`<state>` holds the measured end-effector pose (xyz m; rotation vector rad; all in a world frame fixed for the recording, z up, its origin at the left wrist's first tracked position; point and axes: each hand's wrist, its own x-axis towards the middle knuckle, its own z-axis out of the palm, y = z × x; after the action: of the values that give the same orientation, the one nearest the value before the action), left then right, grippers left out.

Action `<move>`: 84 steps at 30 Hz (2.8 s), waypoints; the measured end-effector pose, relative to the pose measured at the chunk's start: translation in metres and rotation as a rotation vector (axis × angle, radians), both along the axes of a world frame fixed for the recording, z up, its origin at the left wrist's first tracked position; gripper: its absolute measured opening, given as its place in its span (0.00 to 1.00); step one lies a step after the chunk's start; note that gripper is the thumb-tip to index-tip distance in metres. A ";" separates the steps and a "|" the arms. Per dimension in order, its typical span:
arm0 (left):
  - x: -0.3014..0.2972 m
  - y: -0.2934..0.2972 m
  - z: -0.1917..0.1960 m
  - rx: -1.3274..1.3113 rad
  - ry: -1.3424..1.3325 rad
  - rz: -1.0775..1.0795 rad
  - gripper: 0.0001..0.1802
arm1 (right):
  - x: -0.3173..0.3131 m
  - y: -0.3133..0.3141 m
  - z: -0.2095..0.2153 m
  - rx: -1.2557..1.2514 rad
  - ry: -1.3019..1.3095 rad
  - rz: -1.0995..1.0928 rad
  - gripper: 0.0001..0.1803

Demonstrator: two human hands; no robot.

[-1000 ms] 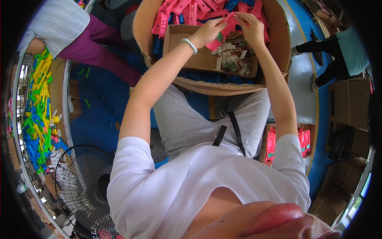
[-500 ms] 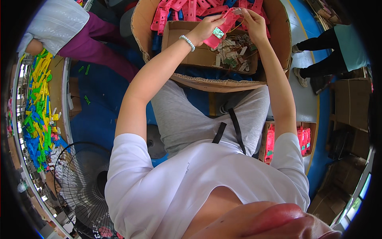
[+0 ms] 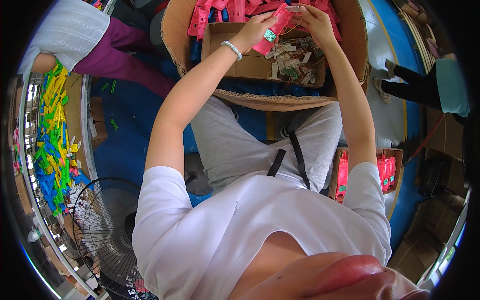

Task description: The person assembles toy components by taking circuit boards and wiring from a box, fitting them into plastic toy casings by hand, and placing the assembled units into a separate tray.

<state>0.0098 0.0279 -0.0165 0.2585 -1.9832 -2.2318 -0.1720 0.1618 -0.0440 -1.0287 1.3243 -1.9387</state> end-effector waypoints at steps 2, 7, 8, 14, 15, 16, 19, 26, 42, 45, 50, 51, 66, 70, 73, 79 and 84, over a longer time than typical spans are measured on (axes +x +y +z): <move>0.002 -0.005 -0.002 -0.097 0.004 0.010 0.23 | 0.005 0.000 0.003 0.121 -0.055 0.011 0.20; -0.002 -0.004 0.001 -0.139 0.030 -0.003 0.22 | -0.002 0.001 -0.001 0.057 -0.112 0.082 0.20; -0.001 -0.007 0.000 -0.173 0.030 -0.006 0.22 | 0.000 -0.001 0.000 0.048 -0.135 0.100 0.20; -0.001 -0.005 0.003 -0.131 0.024 -0.018 0.22 | -0.001 -0.002 -0.001 -0.020 -0.140 0.154 0.19; -0.002 -0.002 0.004 -0.130 0.027 -0.022 0.22 | -0.005 -0.002 -0.005 -0.019 -0.137 0.150 0.19; -0.005 0.003 0.005 -0.188 0.051 -0.055 0.23 | -0.009 -0.003 -0.013 0.011 -0.070 0.055 0.18; 0.000 0.003 0.006 -0.243 0.051 -0.058 0.23 | 0.006 -0.005 0.000 0.112 0.022 -0.083 0.14; -0.007 0.009 0.007 -0.219 0.089 -0.099 0.22 | 0.001 -0.005 -0.001 -0.063 0.210 -0.221 0.15; -0.003 0.003 0.000 -0.063 -0.027 -0.101 0.18 | 0.019 0.004 0.011 0.299 0.897 -0.342 0.16; -0.003 0.005 -0.002 -0.108 -0.064 -0.094 0.21 | 0.016 0.006 0.001 0.353 0.787 -0.290 0.15; -0.004 -0.012 -0.013 -0.223 -0.049 -0.083 0.22 | 0.010 -0.002 -0.004 0.193 0.856 -0.241 0.16; -0.004 -0.012 -0.014 -0.258 -0.045 -0.093 0.22 | 0.009 -0.001 -0.004 0.196 0.856 -0.239 0.16; -0.005 -0.009 -0.022 -0.100 -0.195 -0.163 0.21 | 0.007 0.005 -0.012 0.351 0.689 -0.140 0.17; -0.011 -0.017 -0.033 -0.302 -0.174 -0.132 0.23 | 0.006 0.003 -0.017 0.310 0.666 -0.127 0.16; -0.011 -0.019 -0.035 -0.405 -0.175 -0.137 0.26 | 0.008 0.003 -0.018 0.354 0.748 -0.138 0.16; -0.007 -0.018 -0.037 -0.458 -0.158 -0.133 0.27 | 0.011 0.002 -0.013 0.379 0.798 -0.147 0.16; -0.013 -0.011 -0.034 -0.367 -0.088 -0.102 0.26 | -0.005 0.004 -0.027 0.200 0.334 -0.033 0.17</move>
<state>-0.0028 0.0170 -0.0507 0.2175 -2.4519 -1.8864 -0.1774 0.1654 -0.0714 -1.2729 1.6879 -1.6643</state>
